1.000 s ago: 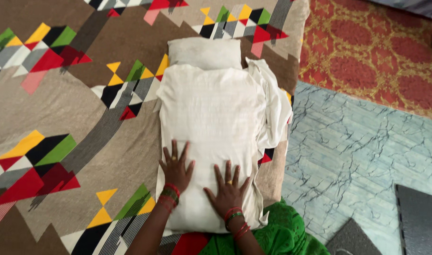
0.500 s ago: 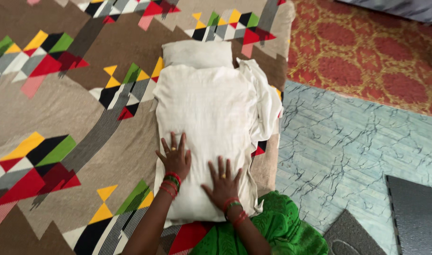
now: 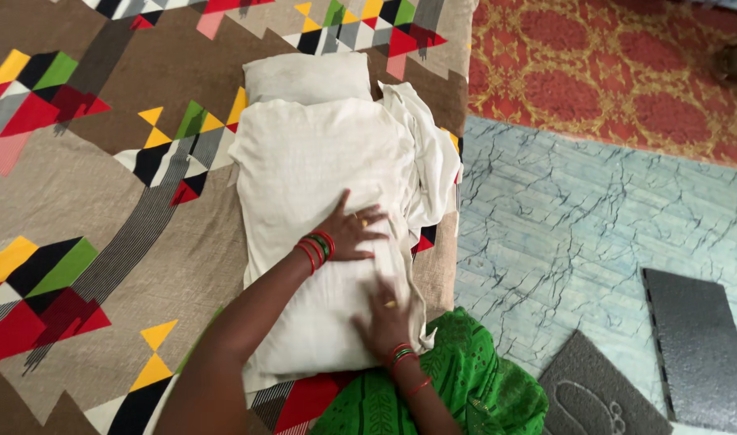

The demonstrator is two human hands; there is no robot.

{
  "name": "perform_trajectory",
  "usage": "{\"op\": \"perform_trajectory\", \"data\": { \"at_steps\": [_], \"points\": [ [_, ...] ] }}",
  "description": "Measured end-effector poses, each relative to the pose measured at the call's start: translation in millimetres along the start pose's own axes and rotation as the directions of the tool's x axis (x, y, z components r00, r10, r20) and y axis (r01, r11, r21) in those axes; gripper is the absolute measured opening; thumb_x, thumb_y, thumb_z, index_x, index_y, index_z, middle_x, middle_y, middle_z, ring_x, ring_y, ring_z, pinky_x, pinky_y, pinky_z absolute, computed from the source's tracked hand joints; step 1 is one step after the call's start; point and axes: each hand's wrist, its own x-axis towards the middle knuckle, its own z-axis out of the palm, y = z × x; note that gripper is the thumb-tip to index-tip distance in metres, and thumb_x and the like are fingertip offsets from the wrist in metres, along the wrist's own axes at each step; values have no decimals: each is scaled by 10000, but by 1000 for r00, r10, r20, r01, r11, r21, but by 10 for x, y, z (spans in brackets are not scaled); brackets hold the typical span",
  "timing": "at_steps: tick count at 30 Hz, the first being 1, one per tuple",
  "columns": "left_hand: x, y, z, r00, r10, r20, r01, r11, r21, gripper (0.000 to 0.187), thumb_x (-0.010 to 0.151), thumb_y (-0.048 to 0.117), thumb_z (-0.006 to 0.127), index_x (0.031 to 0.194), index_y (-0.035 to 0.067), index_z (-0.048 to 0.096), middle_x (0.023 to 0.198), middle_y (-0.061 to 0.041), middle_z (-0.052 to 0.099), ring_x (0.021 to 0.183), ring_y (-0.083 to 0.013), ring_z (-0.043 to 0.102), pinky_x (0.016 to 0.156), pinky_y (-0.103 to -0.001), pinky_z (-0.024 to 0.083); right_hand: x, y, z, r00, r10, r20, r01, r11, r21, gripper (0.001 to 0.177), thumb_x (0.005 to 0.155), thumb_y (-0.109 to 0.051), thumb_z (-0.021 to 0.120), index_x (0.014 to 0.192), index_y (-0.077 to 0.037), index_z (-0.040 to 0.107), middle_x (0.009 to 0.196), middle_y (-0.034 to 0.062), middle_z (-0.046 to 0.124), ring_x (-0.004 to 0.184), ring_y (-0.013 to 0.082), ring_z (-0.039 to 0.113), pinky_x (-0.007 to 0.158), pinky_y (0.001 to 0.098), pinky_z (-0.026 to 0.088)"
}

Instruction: The person puts a white pillowcase onto a pillow and then lays another white pillowcase across a second pillow while working on a bed.

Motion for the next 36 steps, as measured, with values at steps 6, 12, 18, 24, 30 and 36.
{"op": "perform_trajectory", "data": {
  "at_steps": [6,12,18,24,30,36],
  "points": [
    [126,-126,-11,969,-172,-176,150,980,-131,592,913,544,546,1484,406,472,1697,-15,212,1569,-274,144,1196,-700,22,25,693,280,847,441,296,-520,802,294,847,994,-692,312,1613,-125,193,1682,123,246,1558,302,213,1205,669,83],
    [210,-183,190,949,-168,-266,130,979,-155,620,896,462,583,1499,365,475,1671,-39,288,1545,-295,227,1190,-689,90,111,510,-37,844,509,168,-533,831,158,801,985,-605,406,1633,-176,214,1644,146,302,1543,316,208,1213,633,100],
    [326,-239,217,966,-170,-197,129,971,-203,449,1009,470,520,1442,360,558,1657,-19,373,1539,-251,319,1272,-650,127,497,71,-339,985,168,-48,-155,965,213,762,1001,-499,506,1630,-186,211,1698,137,218,1575,334,171,1207,662,157],
    [428,-552,-106,886,-337,-319,321,941,-104,527,962,435,538,1468,289,529,1645,-53,331,1528,-307,251,1160,-732,89,770,-362,-567,968,217,125,-241,941,235,813,969,-517,545,1627,-221,169,1713,88,84,1572,344,85,1152,719,158],
    [582,-618,-146,892,-368,-261,331,927,-175,564,935,439,545,1487,344,477,1650,-21,284,1541,-283,184,1154,-748,50,813,-317,-505,973,216,78,-227,952,204,789,980,-486,540,1628,-222,175,1712,123,64,1564,372,75,1142,713,165],
    [787,-922,170,880,-322,-348,253,940,-231,512,951,399,554,1462,395,516,1660,-4,315,1546,-277,213,1168,-739,50,972,-264,-542,971,225,80,-237,945,225,772,967,-442,553,1624,-256,194,1708,99,75,1561,367,85,1163,690,155]
  ]
}}
